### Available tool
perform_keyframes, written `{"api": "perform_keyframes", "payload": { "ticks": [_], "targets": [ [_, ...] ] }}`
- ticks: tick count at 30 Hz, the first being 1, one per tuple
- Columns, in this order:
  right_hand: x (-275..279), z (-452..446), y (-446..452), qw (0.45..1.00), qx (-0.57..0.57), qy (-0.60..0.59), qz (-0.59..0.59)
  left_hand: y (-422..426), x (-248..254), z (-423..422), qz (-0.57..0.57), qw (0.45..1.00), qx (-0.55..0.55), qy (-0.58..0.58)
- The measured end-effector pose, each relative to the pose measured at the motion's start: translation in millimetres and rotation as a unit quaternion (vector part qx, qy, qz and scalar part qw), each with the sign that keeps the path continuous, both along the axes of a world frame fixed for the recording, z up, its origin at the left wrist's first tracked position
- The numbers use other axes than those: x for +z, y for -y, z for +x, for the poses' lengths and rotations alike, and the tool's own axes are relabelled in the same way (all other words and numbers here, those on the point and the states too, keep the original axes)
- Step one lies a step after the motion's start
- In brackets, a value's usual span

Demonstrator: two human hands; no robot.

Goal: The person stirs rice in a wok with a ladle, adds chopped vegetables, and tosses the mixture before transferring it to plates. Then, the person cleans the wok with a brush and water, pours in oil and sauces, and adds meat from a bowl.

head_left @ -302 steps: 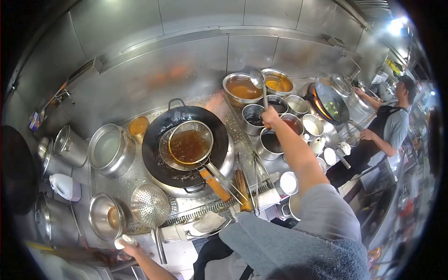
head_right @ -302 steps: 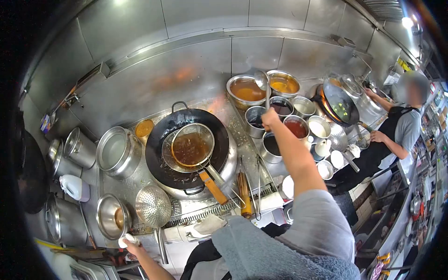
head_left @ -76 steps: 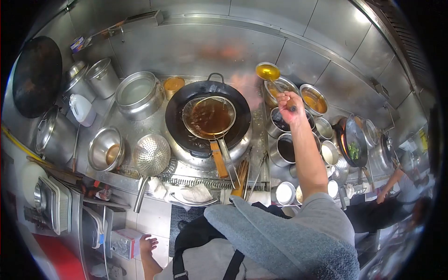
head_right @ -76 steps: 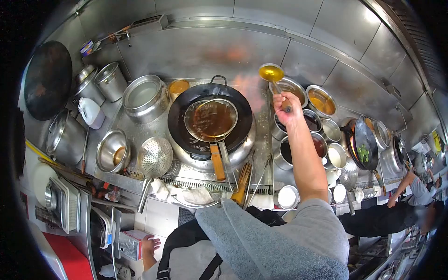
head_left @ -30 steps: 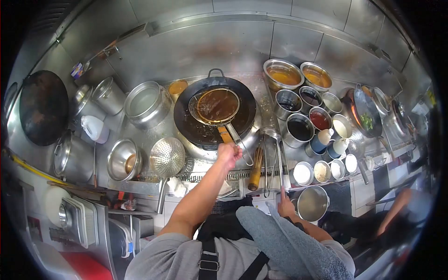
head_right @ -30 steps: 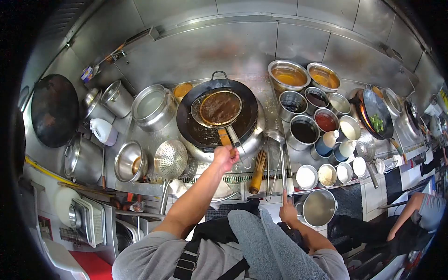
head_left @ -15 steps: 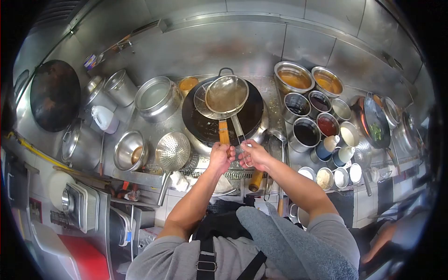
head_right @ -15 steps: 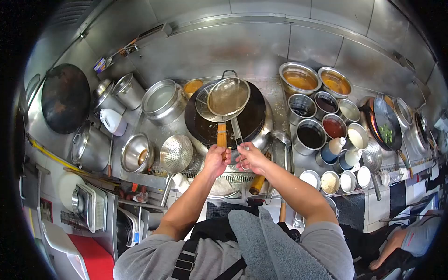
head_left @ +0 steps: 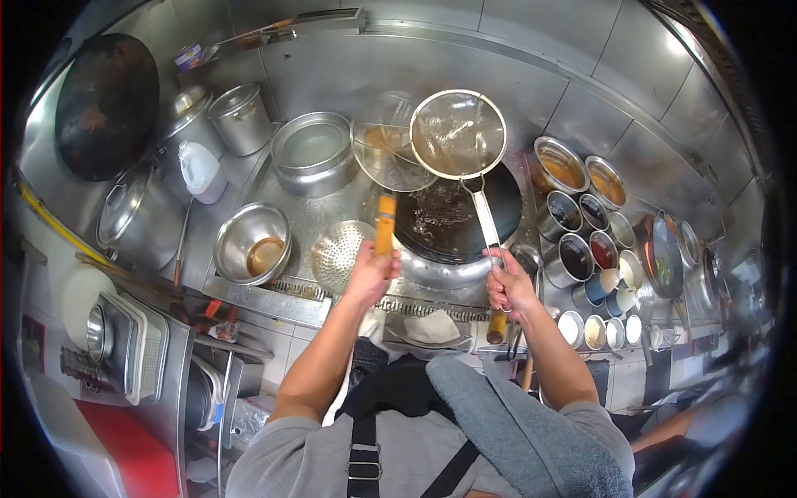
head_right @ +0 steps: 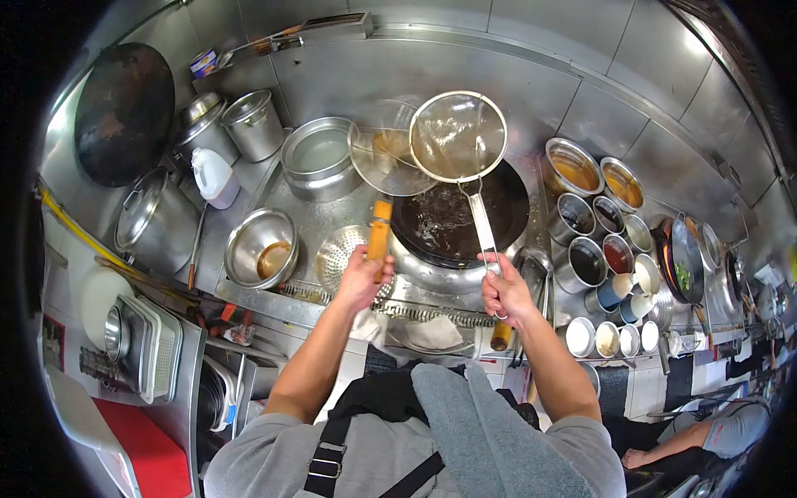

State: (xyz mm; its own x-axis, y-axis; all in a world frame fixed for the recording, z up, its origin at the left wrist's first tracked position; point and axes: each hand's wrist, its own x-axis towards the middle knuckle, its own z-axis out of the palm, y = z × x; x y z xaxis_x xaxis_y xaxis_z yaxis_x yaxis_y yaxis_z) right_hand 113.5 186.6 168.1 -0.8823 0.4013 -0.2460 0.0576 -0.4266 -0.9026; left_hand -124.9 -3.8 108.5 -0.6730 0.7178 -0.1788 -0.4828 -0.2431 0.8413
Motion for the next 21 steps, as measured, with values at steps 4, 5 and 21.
{"api": "perform_keyframes", "payload": {
  "ticks": [4,5,21],
  "targets": [
    [0,-38,40,0.998,-0.037,0.001,0.047,79,-26,-79,-0.223,0.913,0.034,-0.34],
    [0,-47,48,0.998,-0.044,0.011,0.05,91,-33,-90,-0.253,0.785,0.124,-0.552],
    [-7,-88,117,0.999,0.039,0.018,0.003,124,-19,-91,-0.029,0.994,-0.033,-0.105]
  ]
}}
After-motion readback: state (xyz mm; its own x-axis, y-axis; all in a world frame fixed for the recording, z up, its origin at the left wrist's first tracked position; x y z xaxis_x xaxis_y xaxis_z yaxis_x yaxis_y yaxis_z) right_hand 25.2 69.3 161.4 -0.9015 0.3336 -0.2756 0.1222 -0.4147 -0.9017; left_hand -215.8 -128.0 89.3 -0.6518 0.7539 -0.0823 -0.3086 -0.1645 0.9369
